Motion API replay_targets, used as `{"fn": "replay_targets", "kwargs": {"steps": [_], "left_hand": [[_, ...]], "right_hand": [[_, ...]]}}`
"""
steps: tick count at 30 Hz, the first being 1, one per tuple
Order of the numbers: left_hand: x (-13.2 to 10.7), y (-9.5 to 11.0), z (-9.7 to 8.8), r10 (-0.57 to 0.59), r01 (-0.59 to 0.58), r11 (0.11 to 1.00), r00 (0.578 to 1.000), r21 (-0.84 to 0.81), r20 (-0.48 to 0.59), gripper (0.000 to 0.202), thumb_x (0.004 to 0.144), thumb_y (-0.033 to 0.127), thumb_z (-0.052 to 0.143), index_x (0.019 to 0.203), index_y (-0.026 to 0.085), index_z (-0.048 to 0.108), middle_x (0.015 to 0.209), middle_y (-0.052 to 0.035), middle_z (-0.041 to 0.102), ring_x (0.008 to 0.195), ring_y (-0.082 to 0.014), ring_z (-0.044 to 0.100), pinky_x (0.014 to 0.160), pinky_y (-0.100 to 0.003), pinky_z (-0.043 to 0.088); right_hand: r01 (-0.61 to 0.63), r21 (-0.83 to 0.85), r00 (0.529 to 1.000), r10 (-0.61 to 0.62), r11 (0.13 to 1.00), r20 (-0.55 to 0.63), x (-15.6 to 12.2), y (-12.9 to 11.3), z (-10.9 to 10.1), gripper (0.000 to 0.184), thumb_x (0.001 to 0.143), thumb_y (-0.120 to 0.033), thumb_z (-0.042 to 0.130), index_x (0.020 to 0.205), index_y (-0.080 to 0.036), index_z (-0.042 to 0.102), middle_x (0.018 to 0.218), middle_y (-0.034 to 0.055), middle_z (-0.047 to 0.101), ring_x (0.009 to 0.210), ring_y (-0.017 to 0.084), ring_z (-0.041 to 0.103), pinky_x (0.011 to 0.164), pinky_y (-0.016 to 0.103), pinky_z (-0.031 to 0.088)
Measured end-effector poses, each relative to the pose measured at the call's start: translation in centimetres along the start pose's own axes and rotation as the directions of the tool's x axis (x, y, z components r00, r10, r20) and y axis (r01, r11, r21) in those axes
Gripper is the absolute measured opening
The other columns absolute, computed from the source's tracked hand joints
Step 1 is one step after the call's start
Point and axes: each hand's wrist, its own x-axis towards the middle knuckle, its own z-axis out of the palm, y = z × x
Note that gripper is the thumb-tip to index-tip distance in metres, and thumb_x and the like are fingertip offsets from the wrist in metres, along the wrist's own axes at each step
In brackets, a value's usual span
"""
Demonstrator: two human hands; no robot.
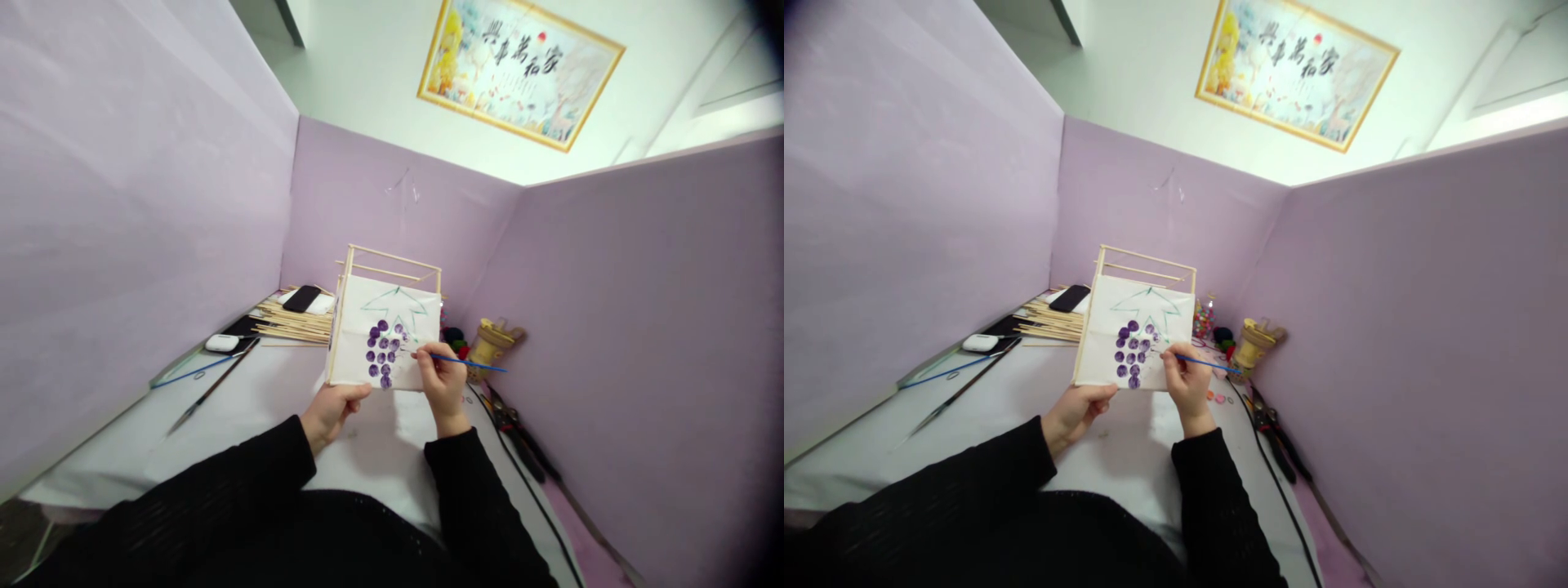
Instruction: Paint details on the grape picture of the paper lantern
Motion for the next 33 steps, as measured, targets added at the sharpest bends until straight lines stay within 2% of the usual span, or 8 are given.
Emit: {"fn": "replay_targets", "kwargs": {"steps": [6, 20, 28, 33], "left_hand": [[-0.04, 0.05, 0.00, -0.008, 0.008, 1.000, 1.000, 0.000, -0.010, 0.027, 0.045, 0.017, 0.081, 0.065, 0.012, 0.063, 0.052, 0.0037, 0.054, 0.042, -0.0054, 0.040, 0.042, -0.020, 0.029], [0.07, -0.04, -0.15, 0.002, -0.002, 1.000, 1.000, 0.003, 0.005, 0.027, 0.045, 0.018, 0.081, 0.064, 0.012, 0.062, 0.053, 0.0034, 0.054, 0.042, -0.0050, 0.040, 0.041, -0.020, 0.029], [-0.03, 0.07, -0.01, 0.004, -0.004, 1.000, 1.000, 0.002, 0.001, 0.028, 0.045, 0.017, 0.081, 0.066, 0.012, 0.063, 0.054, 0.0033, 0.055, 0.042, -0.0051, 0.040, 0.042, -0.020, 0.029], [0.03, 0.02, -0.12, -0.007, 0.007, 1.000, 1.000, -0.002, -0.005, 0.029, 0.045, 0.017, 0.081, 0.067, 0.012, 0.063, 0.054, 0.0037, 0.054, 0.043, -0.0052, 0.040, 0.042, -0.020, 0.029]], "right_hand": [[0.016, -0.006, 1.000, -0.016, 1.000, 0.004, 0.04, -0.01, -0.02, 0.012, 0.083, -0.026, 0.058, 0.074, -0.019, 0.060, 0.066, 0.0005, 0.062, 0.060, 0.015, 0.058, 0.058, 0.028, 0.046], [-0.032, 0.024, 0.998, 0.033, 0.999, -0.051, 0.01, 0.29, -0.10, 0.013, 0.083, -0.027, 0.058, 0.073, -0.019, 0.060, 0.067, 0.0006, 0.063, 0.060, 0.015, 0.059, 0.058, 0.028, 0.046], [-0.032, 0.026, 0.999, 0.032, 0.999, -0.006, 0.10, 0.01, -0.03, 0.013, 0.084, -0.027, 0.058, 0.075, -0.019, 0.061, 0.068, 0.0014, 0.065, 0.062, 0.016, 0.061, 0.059, 0.029, 0.048], [-0.033, 0.037, 0.999, 0.034, 0.999, -0.018, 0.19, 0.05, -0.05, 0.014, 0.085, -0.028, 0.058, 0.075, -0.019, 0.061, 0.068, 0.0013, 0.065, 0.062, 0.016, 0.062, 0.059, 0.028, 0.048]]}}
